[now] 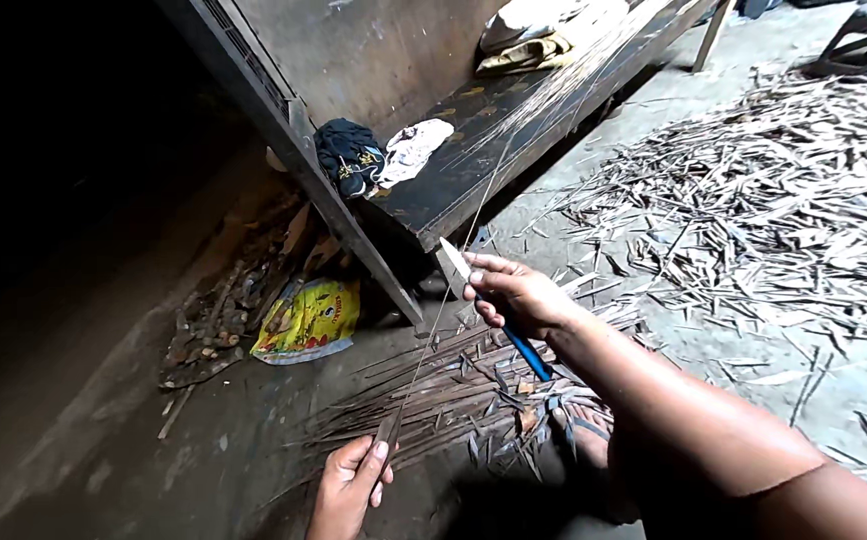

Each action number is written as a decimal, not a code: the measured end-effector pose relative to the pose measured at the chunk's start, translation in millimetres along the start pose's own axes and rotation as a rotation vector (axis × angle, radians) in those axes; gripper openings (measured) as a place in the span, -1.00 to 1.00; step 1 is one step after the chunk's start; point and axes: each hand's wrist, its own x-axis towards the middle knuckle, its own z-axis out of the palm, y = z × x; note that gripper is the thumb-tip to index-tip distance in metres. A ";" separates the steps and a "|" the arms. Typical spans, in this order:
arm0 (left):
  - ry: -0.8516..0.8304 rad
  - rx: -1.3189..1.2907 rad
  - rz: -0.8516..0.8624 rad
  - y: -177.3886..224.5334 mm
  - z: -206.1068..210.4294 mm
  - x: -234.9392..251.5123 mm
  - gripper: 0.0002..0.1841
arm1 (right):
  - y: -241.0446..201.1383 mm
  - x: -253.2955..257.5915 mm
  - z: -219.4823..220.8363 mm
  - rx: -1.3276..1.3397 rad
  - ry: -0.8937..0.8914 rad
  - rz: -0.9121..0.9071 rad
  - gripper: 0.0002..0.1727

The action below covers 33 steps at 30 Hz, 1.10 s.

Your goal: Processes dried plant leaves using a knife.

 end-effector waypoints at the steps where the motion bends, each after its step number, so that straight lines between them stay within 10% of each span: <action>1: 0.008 0.018 -0.005 0.0 1.0 0.2 -0.77 | 7.0 -1.1 1.7 -0.019 -0.043 0.024 -0.47; 7: 0.079 0.158 0.026 2.7 3.8 3.1 -0.78 | 25.9 -7.0 14.0 -0.058 -0.198 0.161 -0.50; 20: 0.042 0.296 0.016 0.2 -9.3 -3.1 -0.79 | -31.8 10.5 -55.7 0.139 0.345 -0.218 -0.53; 33: -0.102 -0.270 -0.149 0.4 5.2 2.0 -0.55 | 64.5 -15.6 35.1 -0.116 -0.422 0.178 -0.49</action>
